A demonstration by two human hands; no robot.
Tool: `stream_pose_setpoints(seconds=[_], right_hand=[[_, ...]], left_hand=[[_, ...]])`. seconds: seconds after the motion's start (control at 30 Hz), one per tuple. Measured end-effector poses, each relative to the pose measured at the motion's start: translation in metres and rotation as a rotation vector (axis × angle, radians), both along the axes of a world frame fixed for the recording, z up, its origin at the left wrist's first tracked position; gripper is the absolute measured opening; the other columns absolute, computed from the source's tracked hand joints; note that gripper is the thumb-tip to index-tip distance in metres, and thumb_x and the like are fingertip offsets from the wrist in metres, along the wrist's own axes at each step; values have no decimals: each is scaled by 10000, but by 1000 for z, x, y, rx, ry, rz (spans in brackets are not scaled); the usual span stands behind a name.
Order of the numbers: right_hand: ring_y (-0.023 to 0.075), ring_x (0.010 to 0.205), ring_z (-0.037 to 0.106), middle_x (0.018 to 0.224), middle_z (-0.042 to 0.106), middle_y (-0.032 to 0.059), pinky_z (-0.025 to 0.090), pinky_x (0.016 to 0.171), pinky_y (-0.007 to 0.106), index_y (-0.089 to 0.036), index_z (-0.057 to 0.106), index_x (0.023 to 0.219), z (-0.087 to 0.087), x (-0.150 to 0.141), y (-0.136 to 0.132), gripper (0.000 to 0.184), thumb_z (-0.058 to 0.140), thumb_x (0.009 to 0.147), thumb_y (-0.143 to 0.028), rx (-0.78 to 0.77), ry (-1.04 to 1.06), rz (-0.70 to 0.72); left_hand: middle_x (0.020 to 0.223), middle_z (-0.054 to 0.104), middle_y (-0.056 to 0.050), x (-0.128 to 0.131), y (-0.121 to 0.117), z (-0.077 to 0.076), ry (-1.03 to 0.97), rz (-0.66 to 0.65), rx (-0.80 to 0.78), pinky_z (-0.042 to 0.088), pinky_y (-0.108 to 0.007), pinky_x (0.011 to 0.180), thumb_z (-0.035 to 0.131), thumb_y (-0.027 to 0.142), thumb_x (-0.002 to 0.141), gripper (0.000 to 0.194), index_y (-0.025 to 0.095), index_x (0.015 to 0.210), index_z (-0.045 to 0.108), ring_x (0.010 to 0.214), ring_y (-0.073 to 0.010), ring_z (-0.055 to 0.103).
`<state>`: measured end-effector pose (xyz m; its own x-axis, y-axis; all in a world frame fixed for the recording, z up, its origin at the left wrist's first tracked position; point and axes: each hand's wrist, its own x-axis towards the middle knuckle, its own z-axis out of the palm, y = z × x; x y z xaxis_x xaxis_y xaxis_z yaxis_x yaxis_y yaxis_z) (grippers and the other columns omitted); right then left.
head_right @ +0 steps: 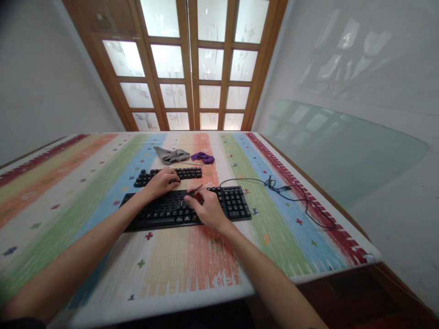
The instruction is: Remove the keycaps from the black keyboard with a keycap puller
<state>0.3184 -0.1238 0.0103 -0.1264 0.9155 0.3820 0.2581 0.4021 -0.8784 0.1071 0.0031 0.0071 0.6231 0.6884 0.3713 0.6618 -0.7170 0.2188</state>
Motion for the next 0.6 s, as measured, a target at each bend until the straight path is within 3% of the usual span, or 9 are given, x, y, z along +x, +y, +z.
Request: stream_pose_setpoints(seconds=[0.27,0.4,0.6], right_hand=[[170,672,616,790,661,38,492,658,297,-177,648,951,-1,5,3,222,632,887,-388,24,-62,1],[171,705,622,819,681,40,483,684,294,-178,653,922,1,5,3,160,632,888,-333,58,-159,23],[170,690,621,799,685,38,484,693,297,-176,657,917,-2,0,4,130,641,879,-299,76,-186,36]], left_hand=[[903,647,-78,-10,-17,3,-32,49,38,477,-405,878,631,194,837,107,189,867,734,935,-254,552],[909,676,-86,-17,-45,7,-52,52,58,484,-408,860,559,243,909,183,181,872,728,924,-250,554],[969,704,-83,-21,-88,3,-114,-3,-61,502,-404,900,529,241,938,197,192,939,719,959,-233,604]])
